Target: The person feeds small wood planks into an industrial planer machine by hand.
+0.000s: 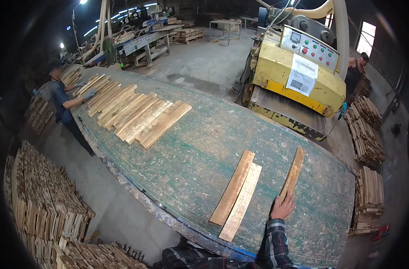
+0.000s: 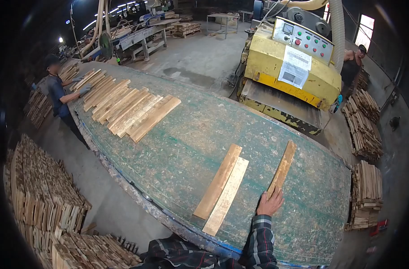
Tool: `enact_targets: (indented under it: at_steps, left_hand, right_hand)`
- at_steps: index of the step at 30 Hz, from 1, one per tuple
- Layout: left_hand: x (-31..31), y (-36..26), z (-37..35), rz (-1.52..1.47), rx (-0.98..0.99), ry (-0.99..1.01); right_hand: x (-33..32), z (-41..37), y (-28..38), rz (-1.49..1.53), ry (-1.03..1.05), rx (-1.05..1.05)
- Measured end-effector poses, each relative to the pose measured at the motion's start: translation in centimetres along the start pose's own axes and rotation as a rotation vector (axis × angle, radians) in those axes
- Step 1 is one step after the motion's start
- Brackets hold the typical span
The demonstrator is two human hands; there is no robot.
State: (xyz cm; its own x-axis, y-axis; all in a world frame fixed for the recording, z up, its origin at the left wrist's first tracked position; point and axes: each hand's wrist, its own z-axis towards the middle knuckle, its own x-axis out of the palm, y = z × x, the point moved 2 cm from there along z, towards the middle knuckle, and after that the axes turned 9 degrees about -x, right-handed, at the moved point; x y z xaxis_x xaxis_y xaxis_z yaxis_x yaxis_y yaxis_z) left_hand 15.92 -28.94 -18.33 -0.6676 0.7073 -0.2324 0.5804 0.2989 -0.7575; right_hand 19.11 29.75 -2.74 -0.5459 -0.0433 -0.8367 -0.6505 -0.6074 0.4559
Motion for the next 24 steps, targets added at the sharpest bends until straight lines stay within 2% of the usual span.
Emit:
enact_targets:
  at_steps: [12,14,16,17,19,21,22,23,24]
  left_hand:
    - [-0.1,0.0,1.0,-0.098,-0.002,-0.008]
    - [-0.8,0.1,1.6,-0.160,0.020,-0.019]
    - [-2.3,-0.8,3.4,-0.343,0.120,-0.014]
    - [-3.1,-2.1,5.4,-0.491,0.212,0.019]
    - [-2.9,-7.1,9.9,-0.511,0.328,0.064]
    - [1.6,-16.7,11.9,-0.152,0.434,0.062]
    - [5.2,-20.8,14.8,-0.112,0.672,0.164]
    - [8.9,-26.3,13.4,0.247,0.937,-0.040]
    - [12.9,-31.5,9.6,0.309,1.080,-0.006]
  right_hand:
    - [0.2,0.2,-0.4,0.046,0.013,0.016]
    - [0.0,0.0,-0.6,0.058,0.023,0.013]
    - [-0.3,-0.5,-0.8,0.106,0.019,0.024]
    - [-0.2,-1.0,-0.6,0.133,0.030,0.024]
    - [-0.7,-2.4,0.5,0.178,0.030,0.041]
    - [-1.1,-4.3,1.6,0.233,0.035,0.037]
    - [-1.1,-5.6,2.2,0.265,0.043,0.020]
    - [-1.2,-6.7,3.3,0.295,0.050,0.003]
    - [-1.9,-7.8,5.4,0.308,0.079,0.015]
